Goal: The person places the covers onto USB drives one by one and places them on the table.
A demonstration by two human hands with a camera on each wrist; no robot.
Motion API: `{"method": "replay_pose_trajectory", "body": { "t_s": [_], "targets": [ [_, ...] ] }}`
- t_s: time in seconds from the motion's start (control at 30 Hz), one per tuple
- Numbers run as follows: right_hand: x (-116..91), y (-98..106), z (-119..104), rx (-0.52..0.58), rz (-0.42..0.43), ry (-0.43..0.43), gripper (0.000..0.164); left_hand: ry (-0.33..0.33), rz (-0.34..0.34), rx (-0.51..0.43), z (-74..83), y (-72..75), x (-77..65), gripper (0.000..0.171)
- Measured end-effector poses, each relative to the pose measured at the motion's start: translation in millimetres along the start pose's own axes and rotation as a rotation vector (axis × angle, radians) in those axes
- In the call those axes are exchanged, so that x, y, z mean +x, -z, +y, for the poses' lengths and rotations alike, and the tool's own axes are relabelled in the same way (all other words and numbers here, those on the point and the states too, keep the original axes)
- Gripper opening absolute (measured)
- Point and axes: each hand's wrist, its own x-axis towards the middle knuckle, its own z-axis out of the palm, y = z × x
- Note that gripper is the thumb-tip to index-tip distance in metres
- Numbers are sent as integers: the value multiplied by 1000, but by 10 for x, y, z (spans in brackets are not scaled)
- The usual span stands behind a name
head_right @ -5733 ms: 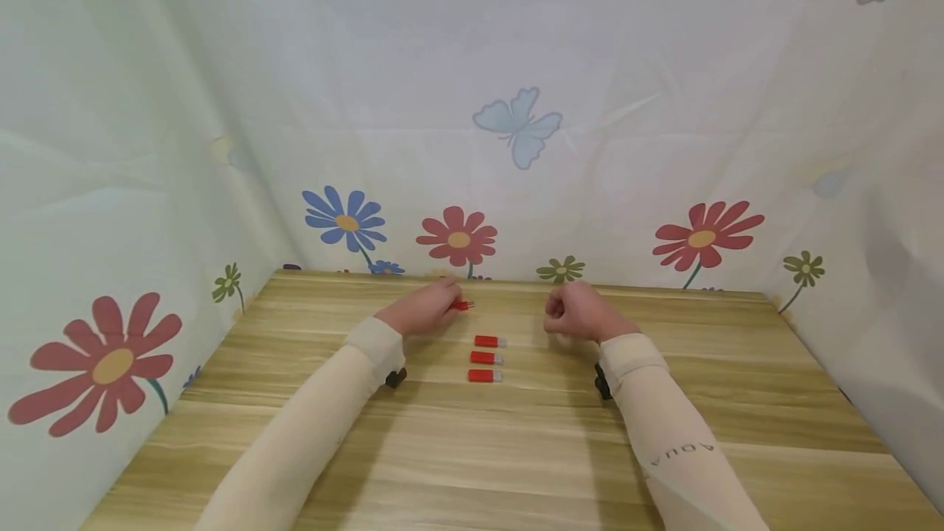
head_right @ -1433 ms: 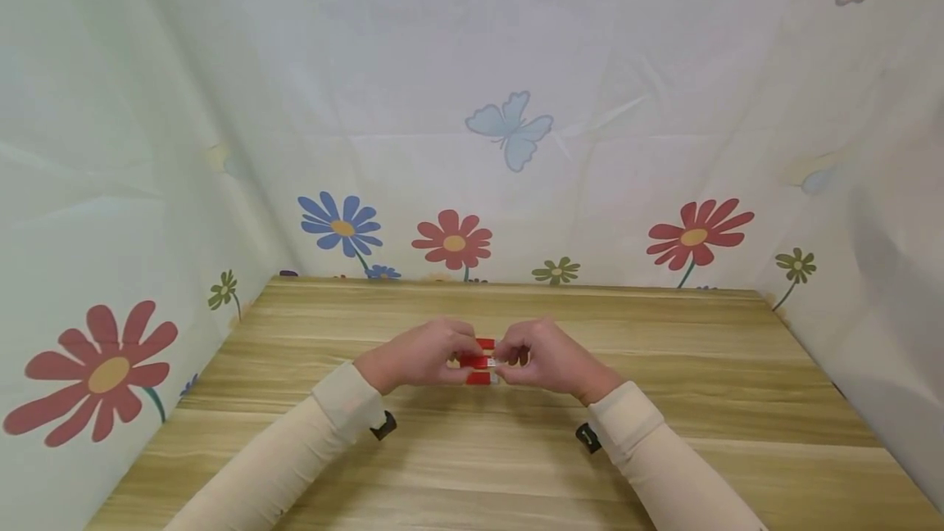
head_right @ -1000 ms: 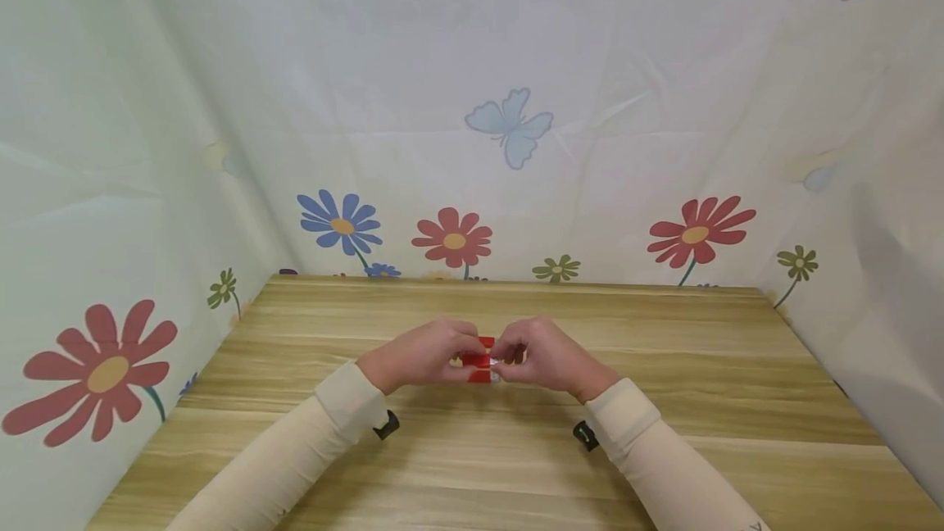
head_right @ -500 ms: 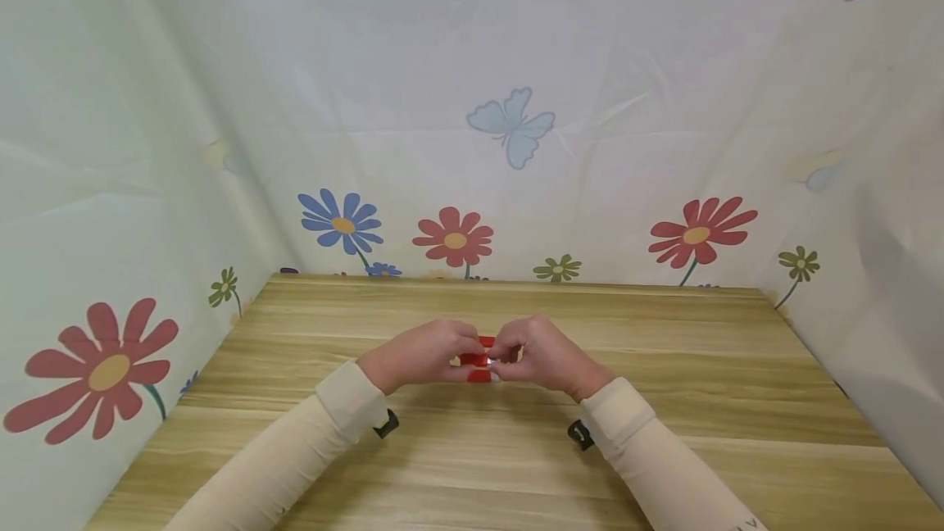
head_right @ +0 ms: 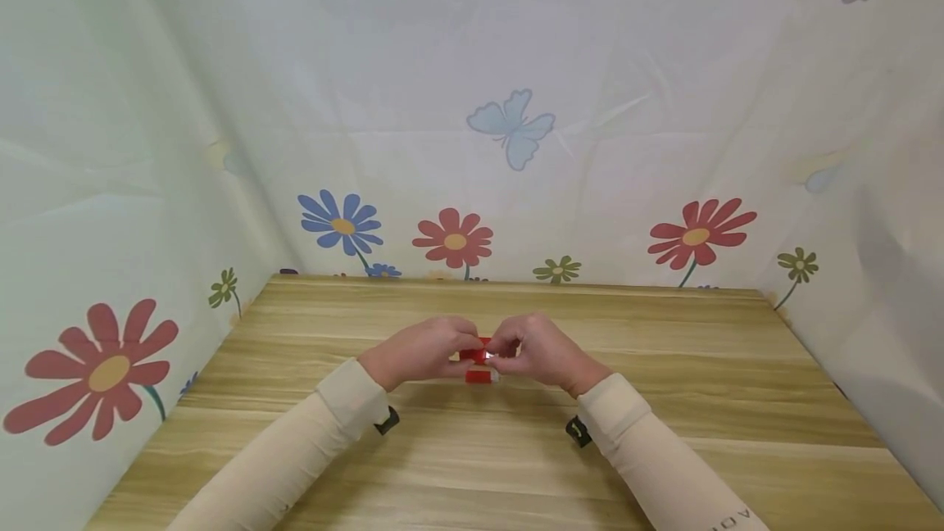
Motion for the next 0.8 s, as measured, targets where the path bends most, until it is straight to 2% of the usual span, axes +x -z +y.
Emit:
{"method": "replay_pose_trajectory", "body": {
  "t_s": [0.27, 0.43, 0.8],
  "targets": [
    [47, 43, 27, -62, 26, -57, 9, 5, 60, 25, -111, -59, 46, 23],
    [115, 110, 102, -60, 40, -50, 10, 49, 80, -16, -175, -69, 109, 26],
    [211, 130, 350, -79, 48, -165, 9, 126, 92, -57, -424, -173, 286, 19]
  ]
}}
